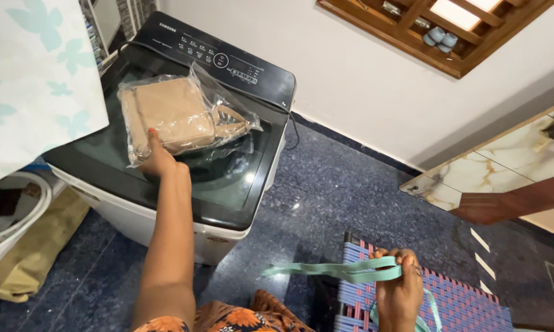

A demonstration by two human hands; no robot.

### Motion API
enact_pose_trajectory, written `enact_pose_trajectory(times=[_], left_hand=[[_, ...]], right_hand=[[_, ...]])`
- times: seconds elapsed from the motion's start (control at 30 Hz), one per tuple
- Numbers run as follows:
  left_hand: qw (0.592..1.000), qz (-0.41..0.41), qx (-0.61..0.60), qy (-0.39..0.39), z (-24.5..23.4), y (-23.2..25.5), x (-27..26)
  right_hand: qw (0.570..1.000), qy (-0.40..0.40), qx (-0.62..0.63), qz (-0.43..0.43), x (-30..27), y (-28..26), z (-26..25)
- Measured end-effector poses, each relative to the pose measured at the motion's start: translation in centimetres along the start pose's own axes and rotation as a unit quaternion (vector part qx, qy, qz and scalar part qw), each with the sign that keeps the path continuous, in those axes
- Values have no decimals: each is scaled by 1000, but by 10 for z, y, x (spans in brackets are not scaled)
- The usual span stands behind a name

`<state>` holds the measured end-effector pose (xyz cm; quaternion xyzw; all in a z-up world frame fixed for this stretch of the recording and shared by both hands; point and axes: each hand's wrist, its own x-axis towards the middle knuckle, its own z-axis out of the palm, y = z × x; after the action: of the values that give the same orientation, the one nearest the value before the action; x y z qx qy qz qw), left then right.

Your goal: The person removes handbags from plastic packaging and attaches a shoulder strap to one of them.

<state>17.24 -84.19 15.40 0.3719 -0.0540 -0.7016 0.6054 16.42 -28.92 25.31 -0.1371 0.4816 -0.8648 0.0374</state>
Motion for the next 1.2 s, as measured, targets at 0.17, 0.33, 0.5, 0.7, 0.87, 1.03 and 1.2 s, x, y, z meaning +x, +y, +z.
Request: enact_pose_trajectory(times=[0.17,0.33,0.5,0.7,0.87,1.03,1.2], left_hand=[[997,-49,-57,-20,12,4,5],[992,-6,-84,-95,16,-3,18],[968,119,-94,-198,38,1,4],[821,394,208,-357,51,73,-74],[472,653,331,-491,41,82,-84],[331,644,415,-551,-6,59,-75],[285,617,446,-582,-58,40,-71]], right_hand=[[1000,9,6,-1,3,9,4],[1000,-10,9,4,3,7,7],[999,40,-17,17,2,7,5],[999,46,-6,19,-2,8,-5],[999,42,-8,21,-7,8,0],[999,25,-4,24,-9,6,4],[999,34,-19,30,-10,7,5]])
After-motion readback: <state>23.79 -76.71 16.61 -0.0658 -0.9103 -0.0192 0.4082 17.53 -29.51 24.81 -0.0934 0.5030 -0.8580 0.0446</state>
